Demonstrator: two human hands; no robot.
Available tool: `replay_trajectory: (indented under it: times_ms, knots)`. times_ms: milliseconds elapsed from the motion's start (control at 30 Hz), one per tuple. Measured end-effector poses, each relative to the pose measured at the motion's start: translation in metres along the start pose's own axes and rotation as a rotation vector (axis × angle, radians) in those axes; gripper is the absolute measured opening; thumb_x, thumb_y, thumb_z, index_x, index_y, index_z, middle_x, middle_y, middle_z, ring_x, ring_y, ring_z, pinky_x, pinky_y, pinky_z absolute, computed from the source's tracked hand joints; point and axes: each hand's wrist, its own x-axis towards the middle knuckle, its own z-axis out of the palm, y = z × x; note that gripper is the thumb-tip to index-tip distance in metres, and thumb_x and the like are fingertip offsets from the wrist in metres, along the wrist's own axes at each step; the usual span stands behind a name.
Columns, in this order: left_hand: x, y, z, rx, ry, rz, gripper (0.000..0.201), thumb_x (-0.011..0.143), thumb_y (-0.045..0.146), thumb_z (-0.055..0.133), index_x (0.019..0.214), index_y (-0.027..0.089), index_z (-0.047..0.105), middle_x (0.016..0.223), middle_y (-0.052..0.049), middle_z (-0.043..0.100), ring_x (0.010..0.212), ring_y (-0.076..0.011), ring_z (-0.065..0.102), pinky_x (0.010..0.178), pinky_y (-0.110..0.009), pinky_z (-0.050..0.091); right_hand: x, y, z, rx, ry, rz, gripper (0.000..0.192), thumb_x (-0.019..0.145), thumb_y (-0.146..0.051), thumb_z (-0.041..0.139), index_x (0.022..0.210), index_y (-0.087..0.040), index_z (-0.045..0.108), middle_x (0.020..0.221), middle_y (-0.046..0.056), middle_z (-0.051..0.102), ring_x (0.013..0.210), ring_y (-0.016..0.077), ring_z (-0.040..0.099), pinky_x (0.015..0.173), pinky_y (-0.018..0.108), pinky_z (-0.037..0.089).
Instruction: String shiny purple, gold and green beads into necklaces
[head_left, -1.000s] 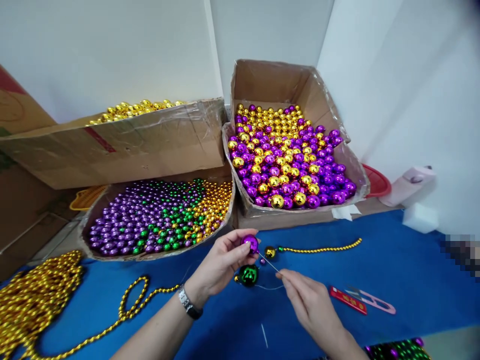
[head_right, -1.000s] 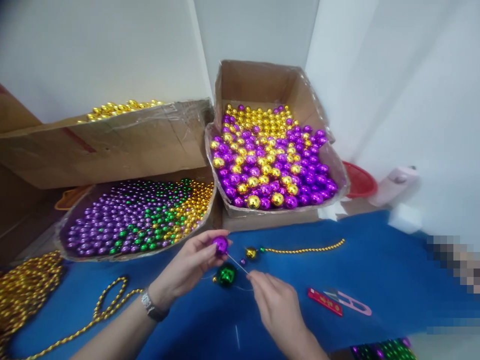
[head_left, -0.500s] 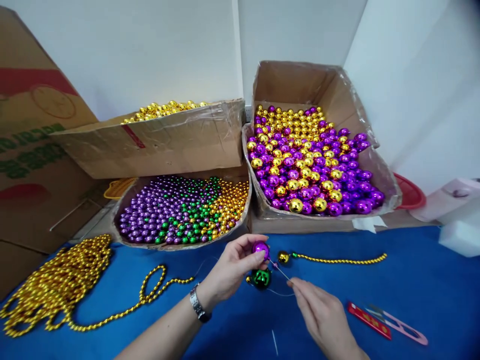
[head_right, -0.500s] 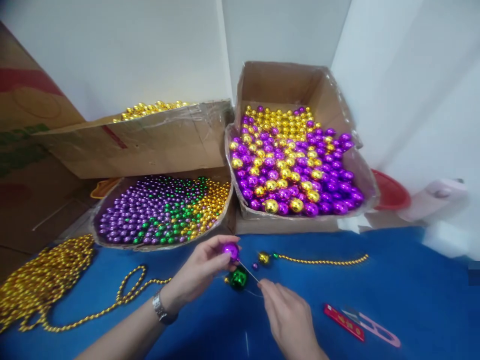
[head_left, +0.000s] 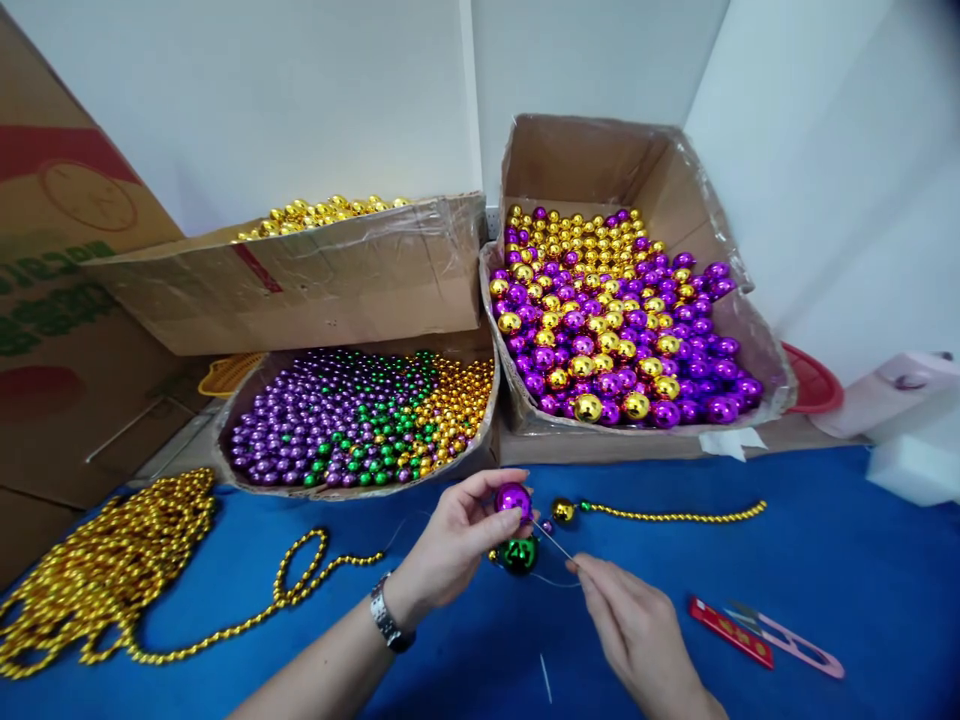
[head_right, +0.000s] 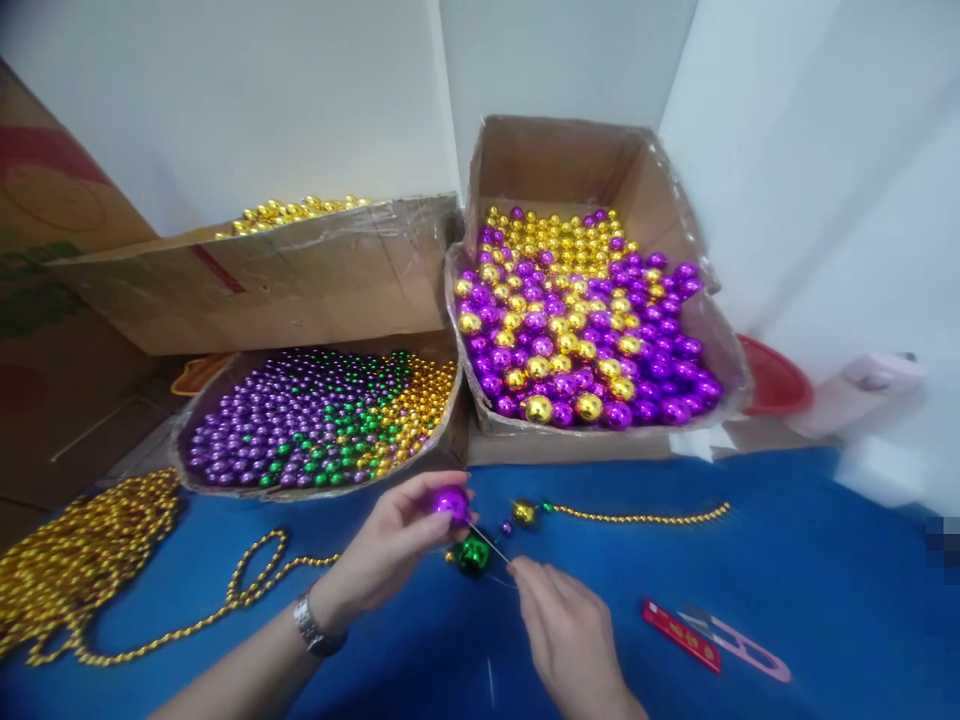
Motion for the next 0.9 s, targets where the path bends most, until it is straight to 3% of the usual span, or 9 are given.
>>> replay_trajectory:
  times_ms: [100,267,533,700,800,900]
  knots:
    - [-0.002,0.001,0.001,0.06,-0.017,0.014,0.038,0.076,0.019,0.07,0.113,0.017,0.059,0.104,-0.009,0.062,0.085,-0.0168,0.062,0.078,-0.03,0.051,-0.002,0.003,0.001,-0.033,-0.014,-0.027,0.024,0.093,-0.014,0.039,0.108,-0.017,0.058,0.079,0.007,0.068,0.081,0.0204,0.068,0.079,0.032,0.055]
    - [-0.003,0.0,0.001,-0.021,-0.041,0.004,0.039,0.076,0.02,0.071,0.112,0.018,0.057,0.104,-0.009,0.062,0.086,-0.0178,0.062,0.076,-0.031,0.051,-0.004,0.005,0.0,-0.014,-0.009,-0.066,0.024,0.093,-0.014,0.041,0.111,-0.017,0.056,0.083,0.007,0.068,0.08,0.0205,0.068,0.08,0.034,0.054]
    - [-0.003,-0.001,-0.004,-0.053,-0.108,-0.046,0.035,0.073,0.02,0.073,0.104,0.016,0.057,0.104,-0.01,0.063,0.084,-0.017,0.063,0.075,-0.029,0.051,0.002,-0.004,-0.006,0.214,-0.114,0.047,0.023,0.095,-0.019,0.037,0.104,-0.022,0.059,0.091,0.006,0.069,0.081,0.0162,0.068,0.076,0.024,0.054]
    - [-0.007,-0.002,0.001,0.125,-0.161,-0.049,0.037,0.072,0.021,0.073,0.106,0.016,0.059,0.102,-0.01,0.065,0.082,-0.016,0.062,0.073,-0.027,0.049,0.003,-0.002,-0.002,0.127,-0.064,-0.034,0.024,0.094,-0.018,0.039,0.106,-0.02,0.059,0.086,0.007,0.069,0.079,0.018,0.069,0.075,0.025,0.056]
    - [-0.01,0.011,-0.005,0.267,-0.203,-0.02,0.041,0.076,0.023,0.069,0.115,0.017,0.056,0.105,-0.011,0.065,0.093,-0.02,0.061,0.076,-0.029,0.05,0.002,0.001,-0.003,0.096,0.015,-0.076,0.023,0.093,-0.018,0.04,0.106,-0.018,0.059,0.089,0.008,0.071,0.079,0.0185,0.07,0.073,0.024,0.056]
    - [-0.004,0.039,-0.028,0.583,-0.034,0.151,0.032,0.084,0.028,0.059,0.113,0.017,0.057,0.11,-0.011,0.064,0.099,-0.0211,0.06,0.081,-0.03,0.049,0.001,0.006,-0.006,0.074,0.068,-0.07,0.02,0.093,-0.021,0.042,0.104,-0.019,0.06,0.086,0.007,0.071,0.078,0.019,0.07,0.07,0.023,0.057]
